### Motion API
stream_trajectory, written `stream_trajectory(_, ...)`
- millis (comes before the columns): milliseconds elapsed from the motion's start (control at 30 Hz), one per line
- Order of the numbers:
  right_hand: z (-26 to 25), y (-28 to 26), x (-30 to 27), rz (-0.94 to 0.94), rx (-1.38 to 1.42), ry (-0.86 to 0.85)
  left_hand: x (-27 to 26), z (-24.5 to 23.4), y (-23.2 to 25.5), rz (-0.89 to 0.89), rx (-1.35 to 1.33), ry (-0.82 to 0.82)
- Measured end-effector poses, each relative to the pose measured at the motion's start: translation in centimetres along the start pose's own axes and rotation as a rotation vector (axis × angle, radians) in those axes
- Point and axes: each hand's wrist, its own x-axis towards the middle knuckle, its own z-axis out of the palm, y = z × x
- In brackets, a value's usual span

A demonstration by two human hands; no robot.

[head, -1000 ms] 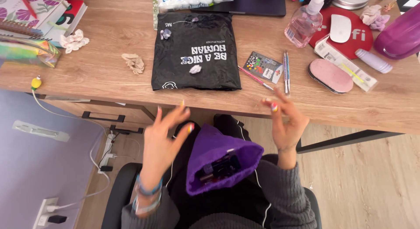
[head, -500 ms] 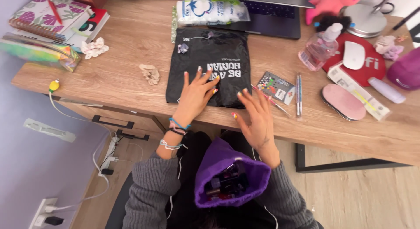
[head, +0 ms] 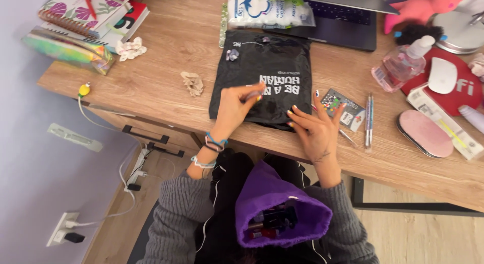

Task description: The person clears small items from a cluttered desk, including nail polish bottles, a pen, and a hair tie, placing them into a purple pouch. They also handle a black mailing bag and a package of pens, moving them around the desk surface.

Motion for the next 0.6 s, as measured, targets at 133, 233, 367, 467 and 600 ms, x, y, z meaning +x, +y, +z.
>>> stream_trajectory(133,-0.7,0.3,-0.4,-0.016,0.048,-0.005,2.3,-1.2,0.9,0.070,-0.011,0.101)
stream_trajectory(233,-1.2,0.5,-1.2,-0.044,0.055,0.010,4.5,-0.8,-0.9,0.189,0.033,0.123)
stream_trajectory(367,-2.1,-0.1,-2.2,-0.080,0.026,0.015,8.1,0.2,-1.5,0.226,0.391,-0.059)
stream_trajectory(467,-2.3,-0.4,-2.5,-0.112,0.006,0.012,10.6,2.0,-3.5,0.271,0.715,-0.270)
stream_trajectory(600,-2.5,0.0,-2.4,-0.156,0.086,-0.016,12.4,4.2,-6.4,0.335,0.862,-0.306)
